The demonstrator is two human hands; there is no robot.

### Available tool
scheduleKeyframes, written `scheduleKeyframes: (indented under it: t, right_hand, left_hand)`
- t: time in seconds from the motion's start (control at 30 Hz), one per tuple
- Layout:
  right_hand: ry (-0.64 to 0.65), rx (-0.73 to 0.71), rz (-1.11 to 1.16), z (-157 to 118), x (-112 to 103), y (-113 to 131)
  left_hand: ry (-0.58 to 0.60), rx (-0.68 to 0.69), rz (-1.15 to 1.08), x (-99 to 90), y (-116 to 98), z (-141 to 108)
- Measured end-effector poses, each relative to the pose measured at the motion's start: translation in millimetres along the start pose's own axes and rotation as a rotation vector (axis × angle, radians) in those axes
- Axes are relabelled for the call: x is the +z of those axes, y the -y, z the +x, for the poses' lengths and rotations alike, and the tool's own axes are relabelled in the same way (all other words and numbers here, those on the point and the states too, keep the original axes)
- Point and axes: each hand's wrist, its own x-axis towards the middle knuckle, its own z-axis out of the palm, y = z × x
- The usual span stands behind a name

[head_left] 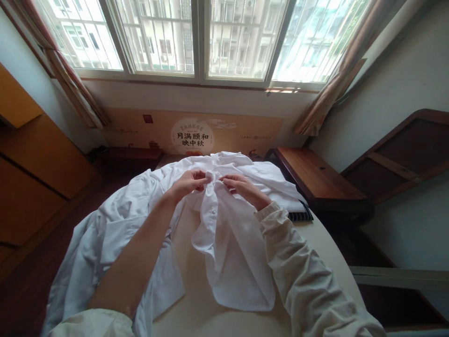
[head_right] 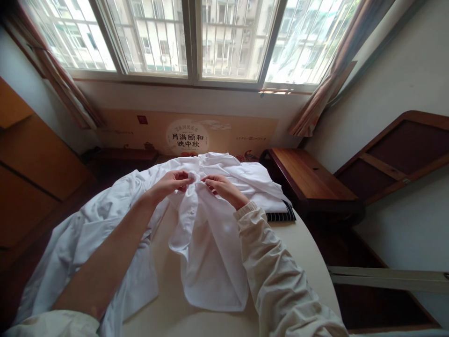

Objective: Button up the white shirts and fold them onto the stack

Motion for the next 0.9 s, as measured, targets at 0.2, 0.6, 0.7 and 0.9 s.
scheduleKeyframes:
  t: [0.2, 0.6, 0.7, 0.9]
  right_hand:
    - [0.157, -0.005, -0.101, -7, -3, 3]
    - [-0.528, -0.153, -0.044, 4, -6, -3]
    - [-0.486, -0.147, -0.071, 5, -3, -4]
    - [-0.313, -0.323, -0.275, 5, 16, -1]
  left_hand:
    - [0.049, -0.026, 0.012, -0.8, -3, -3]
    - [0.167, -0.16, 0.128, -3.7, -10, -10]
    - [0.187, -0.157, 0.143, -1.7, -11, -10]
    - [0.215, -0.175, 0.132, 3.5, -17, -11]
